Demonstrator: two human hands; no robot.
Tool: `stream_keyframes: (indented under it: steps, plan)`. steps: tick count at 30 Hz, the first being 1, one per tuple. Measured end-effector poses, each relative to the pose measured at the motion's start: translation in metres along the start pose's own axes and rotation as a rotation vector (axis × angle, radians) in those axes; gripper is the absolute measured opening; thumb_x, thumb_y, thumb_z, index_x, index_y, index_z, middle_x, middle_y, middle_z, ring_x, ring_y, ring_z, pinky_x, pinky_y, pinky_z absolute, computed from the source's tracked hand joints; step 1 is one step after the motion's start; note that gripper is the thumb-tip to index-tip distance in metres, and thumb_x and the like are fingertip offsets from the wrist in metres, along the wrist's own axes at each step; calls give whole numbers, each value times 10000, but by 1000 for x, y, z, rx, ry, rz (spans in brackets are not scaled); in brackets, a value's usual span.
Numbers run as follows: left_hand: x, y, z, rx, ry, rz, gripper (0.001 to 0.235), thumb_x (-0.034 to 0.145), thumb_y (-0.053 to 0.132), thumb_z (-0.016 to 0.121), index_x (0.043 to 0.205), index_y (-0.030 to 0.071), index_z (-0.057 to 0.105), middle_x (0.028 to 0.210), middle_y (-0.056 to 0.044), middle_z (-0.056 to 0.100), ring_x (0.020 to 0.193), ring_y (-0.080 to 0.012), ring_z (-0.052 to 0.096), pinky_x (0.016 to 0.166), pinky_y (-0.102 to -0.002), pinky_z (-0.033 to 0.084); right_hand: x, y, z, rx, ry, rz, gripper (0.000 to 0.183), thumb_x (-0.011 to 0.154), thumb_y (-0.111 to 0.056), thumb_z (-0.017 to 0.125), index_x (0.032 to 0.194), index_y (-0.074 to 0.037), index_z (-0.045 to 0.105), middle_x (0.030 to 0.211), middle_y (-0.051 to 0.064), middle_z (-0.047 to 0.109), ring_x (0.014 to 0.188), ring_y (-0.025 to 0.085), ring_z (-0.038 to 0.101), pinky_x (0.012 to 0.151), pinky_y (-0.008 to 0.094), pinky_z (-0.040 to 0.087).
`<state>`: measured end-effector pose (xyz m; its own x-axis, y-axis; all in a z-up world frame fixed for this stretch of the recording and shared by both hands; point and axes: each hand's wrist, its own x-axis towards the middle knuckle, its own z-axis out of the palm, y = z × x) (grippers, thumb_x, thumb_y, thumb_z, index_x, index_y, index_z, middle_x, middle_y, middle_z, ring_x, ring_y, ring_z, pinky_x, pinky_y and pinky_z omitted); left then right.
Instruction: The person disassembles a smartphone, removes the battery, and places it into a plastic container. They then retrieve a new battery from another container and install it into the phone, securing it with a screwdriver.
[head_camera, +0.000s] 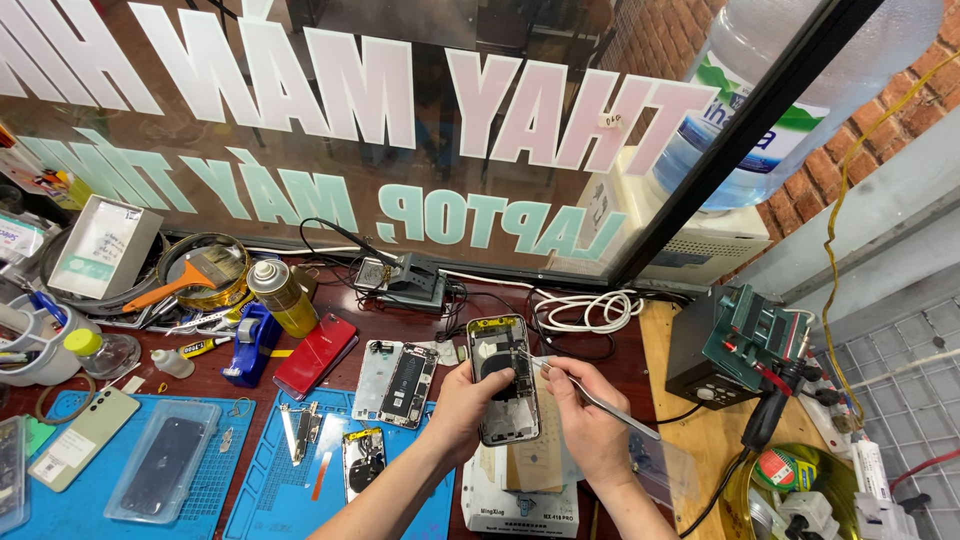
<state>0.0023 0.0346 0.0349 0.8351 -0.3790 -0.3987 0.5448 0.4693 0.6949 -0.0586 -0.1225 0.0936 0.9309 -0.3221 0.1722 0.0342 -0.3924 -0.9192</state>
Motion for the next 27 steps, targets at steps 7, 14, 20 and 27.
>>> stream_keyframes:
  steps: [7, 14, 20, 27]
  plan:
    - [5, -12, -2, 97, -30, 29, 171, 906, 36, 646, 1066, 5, 699, 925, -74, 757, 776, -154, 713, 703, -319, 596, 13, 17, -8, 174, 49, -55, 200, 1035, -110, 463, 1108, -21, 626, 966, 100, 749, 936, 144, 707, 870, 302, 561]
    - [14, -41, -10, 207, 15, 40, 218, 870, -20, 627, 1077, 11, 689, 893, -39, 718, 748, -121, 650, 675, -289, 523, 22, 27, 22, -151, -64, 135, 300, 869, -67, 636, 1161, -74, 703, 1004, 50, 797, 841, 159, 773, 739, 305, 599]
    - [7, -47, -4, 219, 23, 14, 280, 852, -29, 610, 1120, 16, 680, 933, -24, 717, 806, -100, 649, 716, -264, 526, 14, 24, 37, -270, 24, 99, 379, 823, -90, 716, 1200, -74, 686, 1001, 97, 799, 882, 221, 793, 769, 344, 616]
    - [-13, -48, 17, 547, 39, 165, 329, 878, 51, 643, 1207, 59, 642, 995, -47, 759, 883, -110, 682, 788, -269, 551, 10, 31, 44, -454, 70, 115, 357, 855, -114, 697, 1210, -77, 693, 998, 147, 779, 924, 302, 762, 824, 411, 589]
